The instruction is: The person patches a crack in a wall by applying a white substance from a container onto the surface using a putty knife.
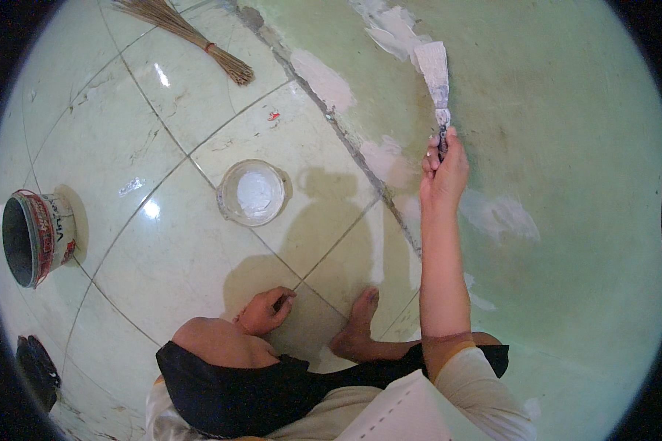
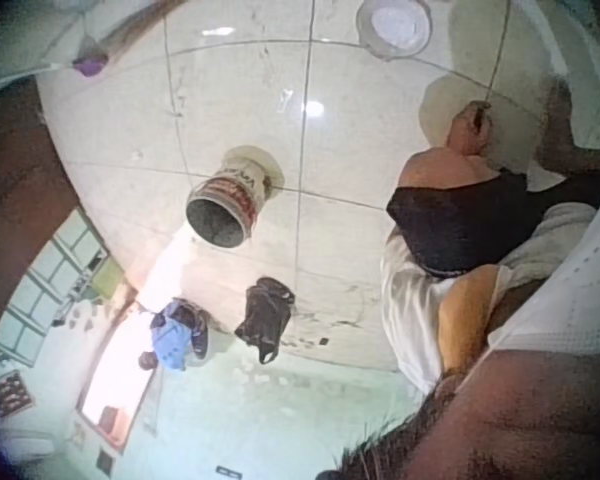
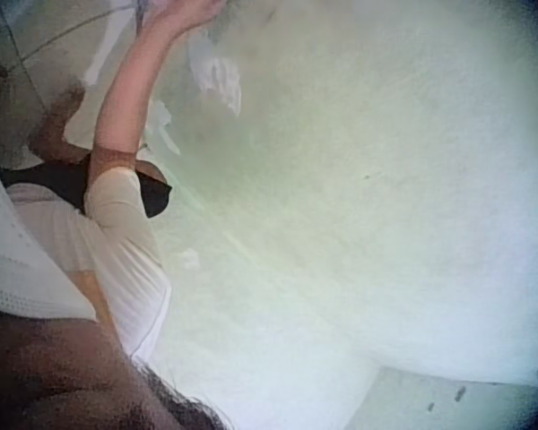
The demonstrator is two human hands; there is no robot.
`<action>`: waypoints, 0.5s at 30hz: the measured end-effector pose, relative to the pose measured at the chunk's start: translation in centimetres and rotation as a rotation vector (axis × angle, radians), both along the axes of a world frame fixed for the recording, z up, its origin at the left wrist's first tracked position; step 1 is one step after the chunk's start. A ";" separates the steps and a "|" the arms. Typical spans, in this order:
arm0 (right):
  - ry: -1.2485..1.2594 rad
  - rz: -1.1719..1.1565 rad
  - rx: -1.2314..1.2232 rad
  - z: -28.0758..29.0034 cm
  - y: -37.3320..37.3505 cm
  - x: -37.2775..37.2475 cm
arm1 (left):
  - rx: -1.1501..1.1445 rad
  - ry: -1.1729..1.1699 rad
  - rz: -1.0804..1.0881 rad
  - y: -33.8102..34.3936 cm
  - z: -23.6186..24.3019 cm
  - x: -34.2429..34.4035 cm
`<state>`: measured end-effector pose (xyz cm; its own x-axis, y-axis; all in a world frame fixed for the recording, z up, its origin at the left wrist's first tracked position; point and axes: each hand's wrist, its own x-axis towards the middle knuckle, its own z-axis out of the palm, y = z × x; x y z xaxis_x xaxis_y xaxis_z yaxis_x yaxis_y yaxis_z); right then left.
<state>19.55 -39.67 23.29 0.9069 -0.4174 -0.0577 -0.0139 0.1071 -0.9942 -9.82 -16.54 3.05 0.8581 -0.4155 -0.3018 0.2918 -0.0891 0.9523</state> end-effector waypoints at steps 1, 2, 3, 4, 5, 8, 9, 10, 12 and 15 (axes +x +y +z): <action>-0.014 -0.009 0.020 0.0 -0.5 0.2 | -0.009 -0.022 0.017 -0.2 -0.4 -0.1; 0.000 -0.067 0.047 -0.5 -0.7 -0.3 | -0.008 -0.039 0.041 -0.1 -0.6 -0.3; 0.014 -0.124 0.069 -0.7 -1.1 -1.5 | 0.011 -0.022 0.033 0.0 -0.4 -0.4; 0.028 -0.180 0.091 -0.9 -1.4 -2.4 | 0.030 -0.004 0.025 0.2 -0.2 -0.3; 0.021 -0.167 0.057 -1.1 -1.1 -3.1 | 0.038 0.014 0.010 -0.1 -0.2 -0.3; 0.022 -0.078 -0.008 -1.6 1.1 -4.2 | 0.017 -0.040 0.021 0.0 -0.4 -0.3; 0.033 -0.010 -0.012 -1.4 1.7 -3.2 | 0.015 -0.048 0.032 0.1 -0.4 -0.3; 0.044 0.058 -0.016 -1.2 2.3 -2.3 | 0.014 -0.055 0.044 0.2 -0.4 -0.4; 0.021 0.122 -0.071 -0.6 2.8 -0.3 | 0.016 -0.064 0.058 0.2 -0.3 -0.3; 0.042 0.209 -0.089 0.0 3.8 1.9 | 0.024 -0.082 0.061 0.0 -0.5 -0.3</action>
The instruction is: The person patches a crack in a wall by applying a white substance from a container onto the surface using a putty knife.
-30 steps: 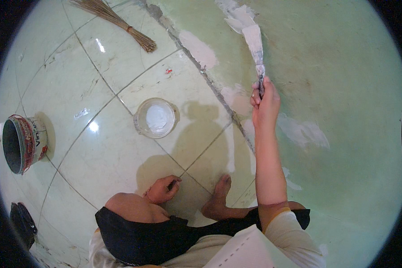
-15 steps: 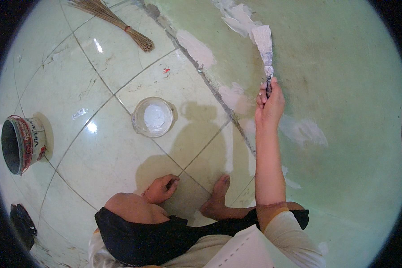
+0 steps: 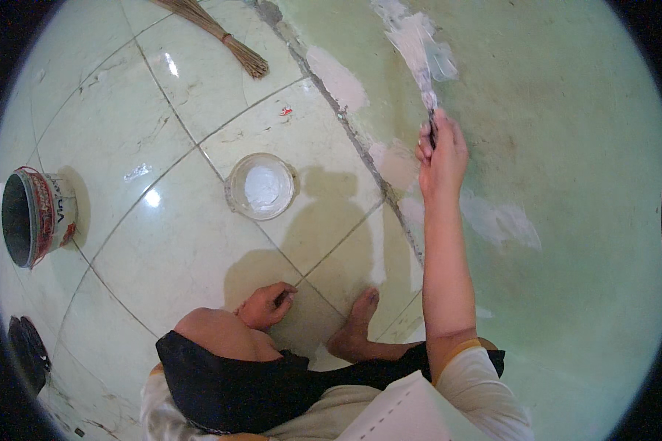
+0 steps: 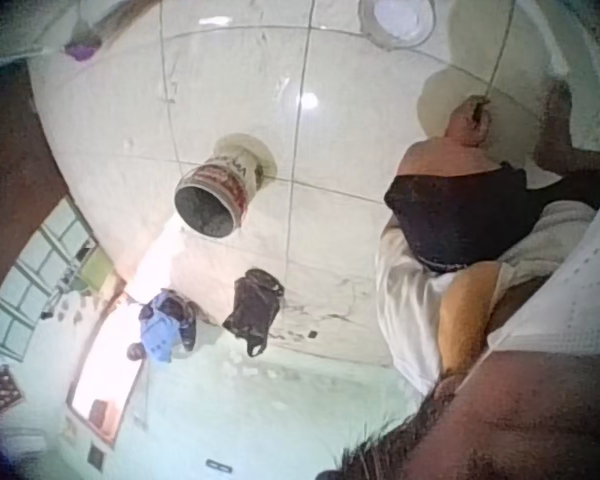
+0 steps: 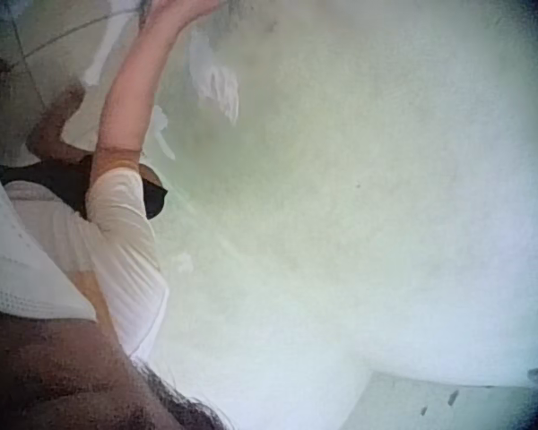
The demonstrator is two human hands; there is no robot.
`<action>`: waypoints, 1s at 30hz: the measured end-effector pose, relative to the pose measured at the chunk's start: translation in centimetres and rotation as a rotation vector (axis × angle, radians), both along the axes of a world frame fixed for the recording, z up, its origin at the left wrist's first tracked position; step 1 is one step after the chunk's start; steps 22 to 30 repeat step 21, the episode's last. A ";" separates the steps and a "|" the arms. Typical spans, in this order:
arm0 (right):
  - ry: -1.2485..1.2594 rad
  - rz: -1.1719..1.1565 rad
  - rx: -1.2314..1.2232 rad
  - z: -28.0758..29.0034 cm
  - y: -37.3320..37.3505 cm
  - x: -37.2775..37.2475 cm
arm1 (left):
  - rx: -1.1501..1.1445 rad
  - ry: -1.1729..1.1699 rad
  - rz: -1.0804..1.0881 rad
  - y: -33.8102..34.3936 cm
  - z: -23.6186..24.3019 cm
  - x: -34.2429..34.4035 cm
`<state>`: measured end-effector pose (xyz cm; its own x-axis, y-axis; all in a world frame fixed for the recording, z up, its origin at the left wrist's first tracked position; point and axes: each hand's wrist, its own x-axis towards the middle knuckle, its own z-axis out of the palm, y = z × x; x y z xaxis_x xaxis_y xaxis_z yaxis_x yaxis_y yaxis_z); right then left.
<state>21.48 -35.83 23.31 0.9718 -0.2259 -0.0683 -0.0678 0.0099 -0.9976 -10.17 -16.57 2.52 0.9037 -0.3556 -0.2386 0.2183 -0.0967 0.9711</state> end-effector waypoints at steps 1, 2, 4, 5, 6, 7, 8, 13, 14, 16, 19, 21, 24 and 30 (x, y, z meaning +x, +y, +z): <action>0.018 0.027 0.004 0.0 0.4 0.7 | 0.005 -0.014 0.003 0.0 -0.3 0.0; 0.034 0.059 -0.052 -0.1 0.8 1.5 | 0.003 -0.024 0.000 -0.2 -0.4 -0.2; 0.055 0.129 -0.155 -0.1 2.0 3.5 | -0.006 0.022 -0.008 -0.2 0.0 0.0; 0.034 0.144 -0.225 -0.3 2.1 4.4 | -0.006 0.047 -0.006 -0.2 0.0 0.1; 0.011 0.160 -0.296 -0.3 2.0 5.2 | -0.014 0.025 0.002 -0.2 -0.1 0.1; -0.013 0.176 -0.369 -0.2 1.8 5.7 | -0.022 0.003 0.011 -0.4 -0.4 0.1; -0.052 0.155 -0.502 -0.3 1.3 6.0 | -0.030 -0.014 0.021 -0.4 -0.7 0.0; -0.180 0.046 -1.136 4.5 -1.4 3.8 | 0.012 0.063 -0.026 0.4 -1.3 -0.7; -0.192 0.016 -1.210 6.5 -1.9 2.8 | -0.005 -0.007 0.016 0.1 -1.9 -1.1; -0.165 0.032 -1.252 10.7 -2.1 0.6 | -0.017 -0.015 0.033 -0.3 -2.0 -1.0; -0.202 0.075 -1.271 13.0 -0.3 -0.2 | 0.008 0.053 -0.051 0.2 -1.2 -0.4; -0.291 0.199 -1.332 12.5 1.0 1.4 | 0.011 0.072 -0.102 0.3 -0.6 0.3; -0.291 0.199 -1.332 12.5 1.0 1.4 | 0.011 0.072 -0.102 0.3 -0.6 0.3; -0.291 0.199 -1.332 12.5 1.0 1.4 | 0.011 0.072 -0.102 0.3 -0.6 0.3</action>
